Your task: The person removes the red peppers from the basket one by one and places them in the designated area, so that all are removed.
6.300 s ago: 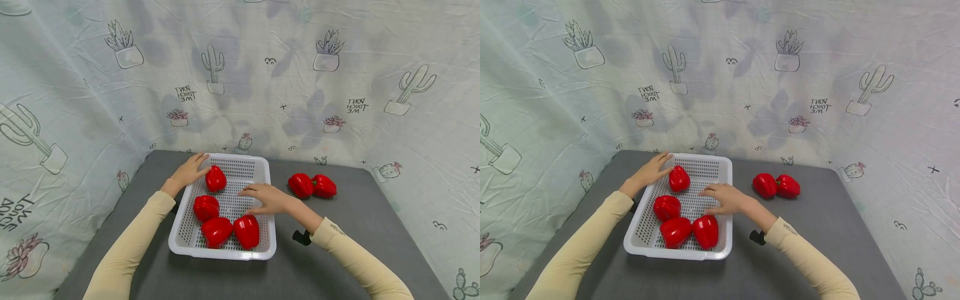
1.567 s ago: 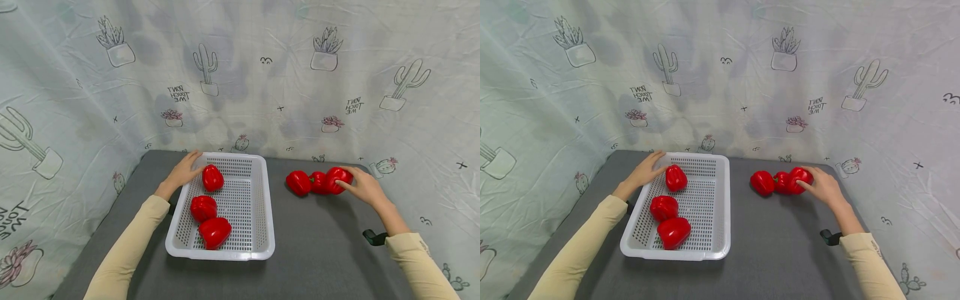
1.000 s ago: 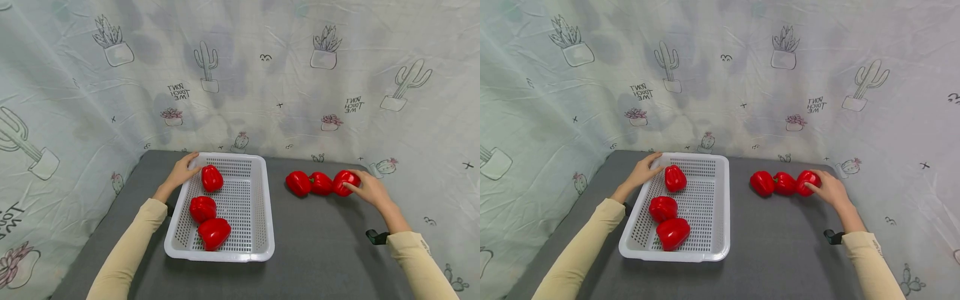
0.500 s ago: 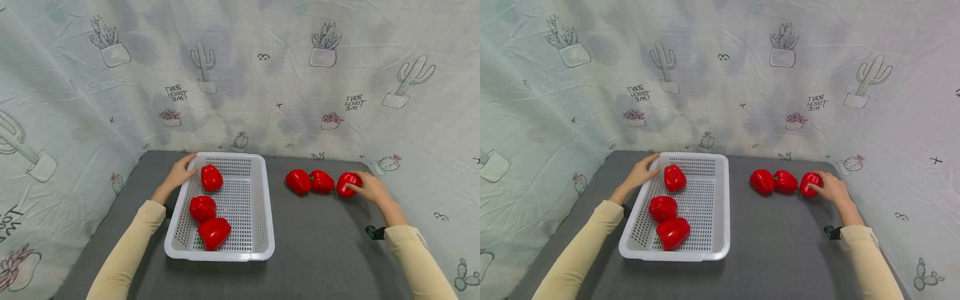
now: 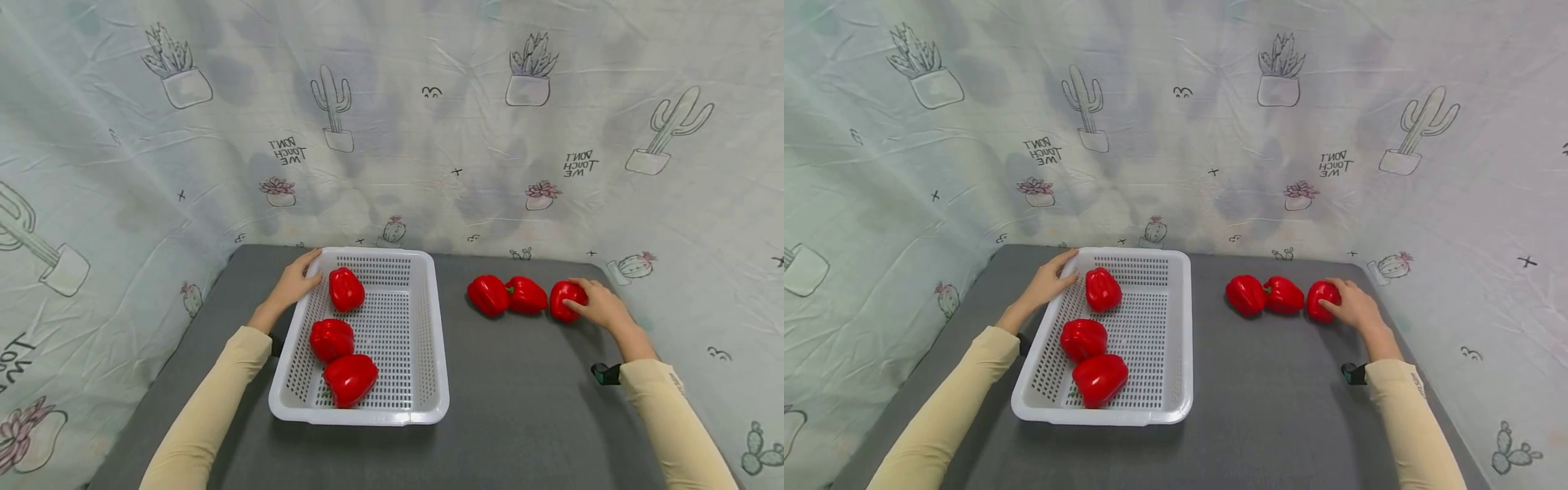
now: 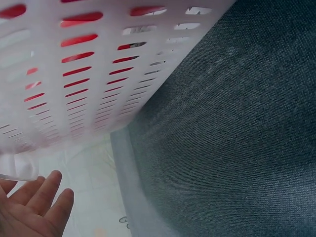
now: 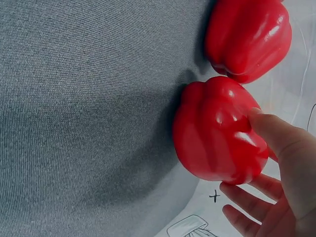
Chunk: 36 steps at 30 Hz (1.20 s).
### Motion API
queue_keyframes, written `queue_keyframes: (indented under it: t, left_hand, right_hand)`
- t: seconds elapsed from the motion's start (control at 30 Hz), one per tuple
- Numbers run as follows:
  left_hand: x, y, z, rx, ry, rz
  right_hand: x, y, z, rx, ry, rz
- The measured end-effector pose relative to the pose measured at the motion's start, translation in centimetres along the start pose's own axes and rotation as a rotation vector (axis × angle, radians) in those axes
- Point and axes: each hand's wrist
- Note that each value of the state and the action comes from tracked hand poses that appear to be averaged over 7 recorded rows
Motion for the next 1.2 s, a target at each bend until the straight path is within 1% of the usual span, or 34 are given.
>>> queue_keyframes:
  t: [0.1,0.23,0.47,0.63,0.8,0.97,1.07,1.2]
  left_hand:
    - [0.1,0.1,0.1,0.002,0.002,-0.006]
    - [0.3,0.2,0.2,0.004,-0.001,-0.007]
    - [0.3,0.0,0.0,0.001,-0.009,0.003]
    - [0.2,0.0,0.1,-0.004,-0.014,-0.001]
    - [0.0,-0.2,0.1,-0.012,-0.02,-0.014]
    - [0.0,-0.2,0.1,0.003,-0.023,-0.018]
    - [0.1,-0.1,0.2,0.0,-0.022,-0.007]
    - [0.2,0.2,0.3,-0.015,-0.022,0.008]
  right_hand:
    - [0.0,-0.1,-0.3,-0.011,0.011,0.006]
    - [0.0,-0.4,-0.5,-0.018,0.014,-0.007]
    - [-0.5,-1.4,0.0,-0.018,0.0,-0.029]
    - [-1.1,-2.6,0.5,-0.012,-0.007,-0.002]
    - [-2.1,-4.6,0.7,0.008,0.016,0.06]
    - [-3.2,-7.2,0.6,0.014,0.035,0.1]
    - [-4.0,-8.8,0.4,0.017,0.031,0.136]
    - [-5.0,-11.1,0.0,0.024,0.027,0.207]
Point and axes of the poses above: each hand's wrist, its own x-axis away from the middle knuckle, its own z-axis out of the back of the hand, y = z × x, and after that the axes turned 14 degrees about -x, right-handed
